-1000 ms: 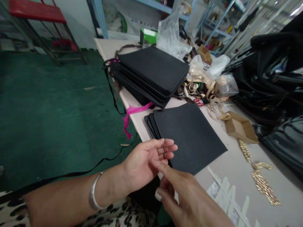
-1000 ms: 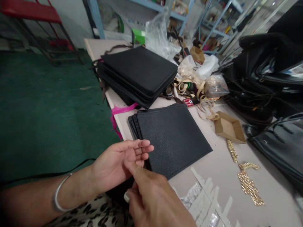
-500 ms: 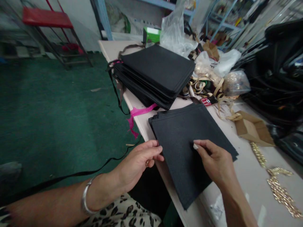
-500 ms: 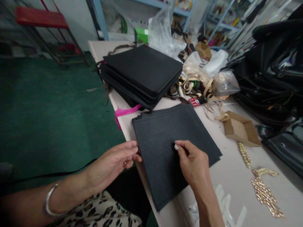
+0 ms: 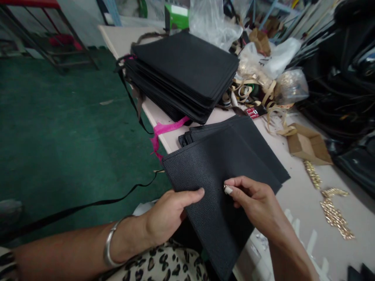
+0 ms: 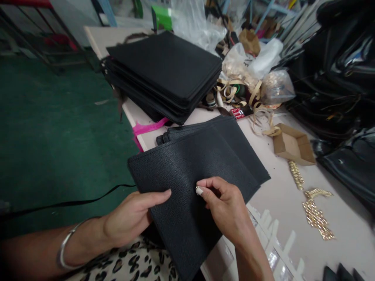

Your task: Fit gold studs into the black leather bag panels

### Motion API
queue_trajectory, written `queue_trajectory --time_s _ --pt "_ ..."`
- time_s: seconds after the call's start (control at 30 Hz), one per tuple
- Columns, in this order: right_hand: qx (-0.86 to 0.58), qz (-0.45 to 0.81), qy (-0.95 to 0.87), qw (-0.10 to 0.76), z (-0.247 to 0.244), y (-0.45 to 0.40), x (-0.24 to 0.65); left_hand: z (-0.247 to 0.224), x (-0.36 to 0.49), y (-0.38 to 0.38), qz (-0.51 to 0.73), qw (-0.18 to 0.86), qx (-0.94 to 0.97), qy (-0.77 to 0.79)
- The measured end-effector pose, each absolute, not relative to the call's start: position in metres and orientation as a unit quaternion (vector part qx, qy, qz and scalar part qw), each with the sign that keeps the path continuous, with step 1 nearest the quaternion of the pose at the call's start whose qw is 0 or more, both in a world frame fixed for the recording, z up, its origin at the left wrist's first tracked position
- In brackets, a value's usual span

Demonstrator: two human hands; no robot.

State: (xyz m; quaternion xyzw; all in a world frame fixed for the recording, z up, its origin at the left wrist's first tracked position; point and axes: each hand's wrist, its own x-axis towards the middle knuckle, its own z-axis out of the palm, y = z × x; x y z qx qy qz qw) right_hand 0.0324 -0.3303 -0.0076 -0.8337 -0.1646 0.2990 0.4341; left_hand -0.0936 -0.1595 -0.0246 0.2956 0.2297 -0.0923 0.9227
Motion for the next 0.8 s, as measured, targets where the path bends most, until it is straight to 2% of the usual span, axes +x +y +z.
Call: queue_trajectory --time_s 0.27,0.57,0.7,0.8 --pt "-0.831 0.298 -0.206 0.421 -0.001 -0.327 0.023 -0.028 -0.092 -0.157 -0.095 0.931 0.269 0.228" --pt "-0.821 0.320 -0.160 0.445 0.000 -0.325 0.017 -0.028 -0.097 -0.161 -0.108 0.914 0.321 0.224" --pt "-0.825 0.285 -0.147 0.465 0.004 -0.334 0.005 -0.033 -0.111 -0.167 -0.129 0.853 0.469 0.190" --pt "-0.841 0.222 -0.149 0.470 0.016 -0.348 -0.004 -0.043 -0.115 -0.166 -0.068 0.762 0.635 0.112"
